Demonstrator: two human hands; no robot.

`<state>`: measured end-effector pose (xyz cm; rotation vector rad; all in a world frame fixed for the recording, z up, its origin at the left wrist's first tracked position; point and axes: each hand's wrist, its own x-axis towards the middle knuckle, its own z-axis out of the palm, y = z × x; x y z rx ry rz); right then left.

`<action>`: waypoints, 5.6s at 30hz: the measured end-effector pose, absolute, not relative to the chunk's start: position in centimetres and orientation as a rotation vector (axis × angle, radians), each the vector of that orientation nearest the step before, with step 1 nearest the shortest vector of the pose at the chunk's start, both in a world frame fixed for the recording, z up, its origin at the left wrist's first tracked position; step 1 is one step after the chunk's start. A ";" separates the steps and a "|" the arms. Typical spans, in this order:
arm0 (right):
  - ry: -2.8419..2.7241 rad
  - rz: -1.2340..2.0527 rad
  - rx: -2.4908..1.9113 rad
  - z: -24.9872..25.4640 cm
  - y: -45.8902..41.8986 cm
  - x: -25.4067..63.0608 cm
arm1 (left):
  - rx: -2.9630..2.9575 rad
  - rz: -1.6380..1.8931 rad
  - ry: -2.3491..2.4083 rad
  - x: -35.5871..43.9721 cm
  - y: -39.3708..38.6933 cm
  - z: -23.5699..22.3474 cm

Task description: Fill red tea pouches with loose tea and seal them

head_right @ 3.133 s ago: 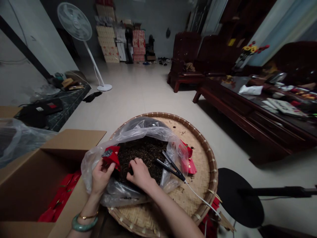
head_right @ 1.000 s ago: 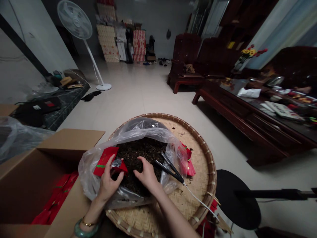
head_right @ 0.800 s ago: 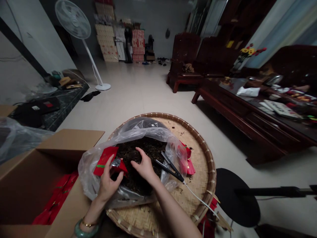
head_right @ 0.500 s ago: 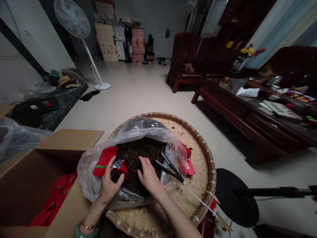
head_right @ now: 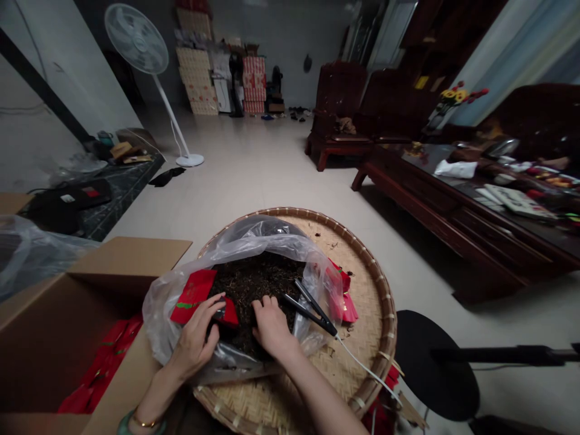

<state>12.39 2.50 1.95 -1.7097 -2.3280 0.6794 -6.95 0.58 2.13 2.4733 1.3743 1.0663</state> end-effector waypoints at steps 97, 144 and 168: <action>-0.350 1.520 -0.805 7.4 3.5 11.6 | 2.561 0.801 0.881 -3.1 4.3 6.1; -1.797 0.877 -1.269 7.8 1.7 14.8 | 2.602 0.945 0.876 -2.9 3.4 6.0; -1.322 1.201 -1.128 5.3 1.3 14.6 | 2.483 1.139 0.916 -3.3 2.9 4.9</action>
